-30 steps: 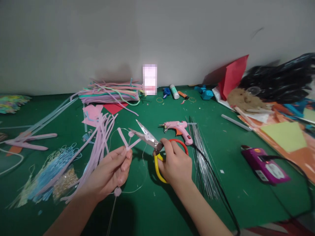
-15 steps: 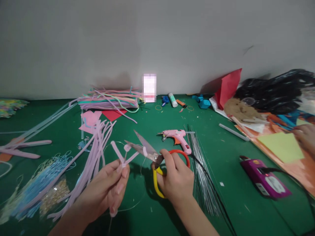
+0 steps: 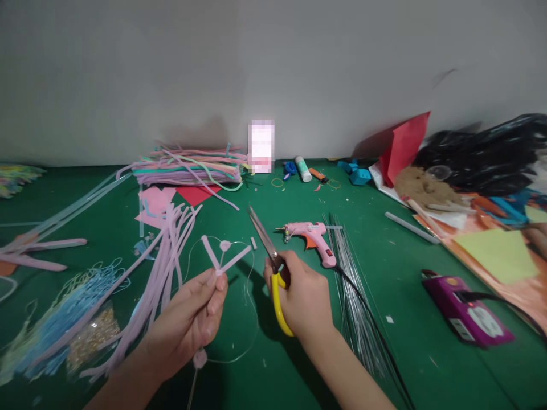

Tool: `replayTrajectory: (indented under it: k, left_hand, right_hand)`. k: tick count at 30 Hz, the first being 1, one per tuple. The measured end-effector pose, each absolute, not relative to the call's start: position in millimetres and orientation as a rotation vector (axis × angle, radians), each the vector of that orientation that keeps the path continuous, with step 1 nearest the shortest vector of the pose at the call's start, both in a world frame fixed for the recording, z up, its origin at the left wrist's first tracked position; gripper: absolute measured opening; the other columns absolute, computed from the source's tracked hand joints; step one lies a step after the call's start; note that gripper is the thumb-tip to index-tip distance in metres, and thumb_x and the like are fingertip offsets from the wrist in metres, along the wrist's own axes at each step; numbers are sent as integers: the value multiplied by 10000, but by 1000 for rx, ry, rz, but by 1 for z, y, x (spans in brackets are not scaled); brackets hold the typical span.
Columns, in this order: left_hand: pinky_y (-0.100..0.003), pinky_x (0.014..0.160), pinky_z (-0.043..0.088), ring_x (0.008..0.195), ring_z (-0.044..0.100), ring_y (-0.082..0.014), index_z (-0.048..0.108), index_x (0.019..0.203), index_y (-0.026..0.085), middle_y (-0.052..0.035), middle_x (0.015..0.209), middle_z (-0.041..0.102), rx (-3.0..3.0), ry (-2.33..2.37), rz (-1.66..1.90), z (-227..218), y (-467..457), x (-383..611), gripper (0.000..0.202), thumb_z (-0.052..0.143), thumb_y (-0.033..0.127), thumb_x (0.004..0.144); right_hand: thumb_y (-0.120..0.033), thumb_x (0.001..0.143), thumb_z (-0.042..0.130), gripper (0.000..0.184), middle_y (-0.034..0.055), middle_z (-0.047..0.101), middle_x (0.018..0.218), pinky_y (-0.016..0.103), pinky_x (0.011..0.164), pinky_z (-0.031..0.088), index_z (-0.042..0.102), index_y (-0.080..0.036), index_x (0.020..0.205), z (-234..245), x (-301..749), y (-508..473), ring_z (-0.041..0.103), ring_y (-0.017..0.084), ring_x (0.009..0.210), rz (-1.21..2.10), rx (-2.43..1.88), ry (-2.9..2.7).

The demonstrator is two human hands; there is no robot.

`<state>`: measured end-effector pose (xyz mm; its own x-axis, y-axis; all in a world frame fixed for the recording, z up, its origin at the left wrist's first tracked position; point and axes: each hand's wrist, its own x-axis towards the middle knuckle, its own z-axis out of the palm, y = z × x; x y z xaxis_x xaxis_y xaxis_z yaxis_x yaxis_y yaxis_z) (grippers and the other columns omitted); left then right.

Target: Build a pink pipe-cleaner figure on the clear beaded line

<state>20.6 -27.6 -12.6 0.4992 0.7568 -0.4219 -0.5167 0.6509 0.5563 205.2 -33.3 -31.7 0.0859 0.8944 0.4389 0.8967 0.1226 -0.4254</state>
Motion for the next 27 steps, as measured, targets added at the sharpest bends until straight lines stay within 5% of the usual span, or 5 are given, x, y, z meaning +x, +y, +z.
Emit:
replayTrajectory:
  k: [4, 9, 16, 22, 27]
  left_hand:
    - [-93, 356, 399, 365, 542, -37, 553, 796, 141, 58, 570, 550, 383, 690, 815, -11, -27, 16, 218, 625, 332, 875]
    - [-89, 306, 356, 314, 515, -36, 541, 785, 153, 71, 545, 528, 418, 561, 809, -10, -31, 11, 220, 558, 330, 916]
    - [-87, 279, 342, 296, 504, -44, 541, 794, 150, 60, 526, 518, 457, 351, 744, -13, -36, 9, 260, 427, 298, 975]
    - [-98, 300, 408, 311, 533, -52, 541, 822, 149, 53, 548, 558, 451, 366, 746, -16, -37, 10, 246, 419, 295, 978]
    - [-100, 302, 416, 308, 547, -59, 542, 808, 145, 53, 540, 574, 461, 388, 755, -17, -37, 12, 234, 461, 301, 963]
  right_hand:
    - [-393, 857, 539, 214, -15, 602, 535, 225, 429, 357, 602, -193, 812, -30, 204, -33, 537, 134, 402, 160, -1834, -1783]
    - [-175, 775, 573, 347, 105, 697, 803, 261, 520, 449, 539, -95, 1111, -36, 201, -44, 670, 206, 633, 321, -1938, -2040]
    - [-307, 858, 538, 194, 38, 619, 477, 285, 384, 357, 695, -196, 832, 1, 208, -48, 601, 232, 410, 255, -2056, -2059]
    - [-423, 843, 592, 263, 50, 749, 860, 247, 576, 567, 733, -217, 928, 40, 207, -32, 700, 157, 686, 1143, -1404, -1371]
    - [-352, 753, 711, 183, 29, 725, 743, 213, 559, 553, 724, -188, 834, 35, 193, -27, 667, 125, 638, 1342, -1293, -1160]
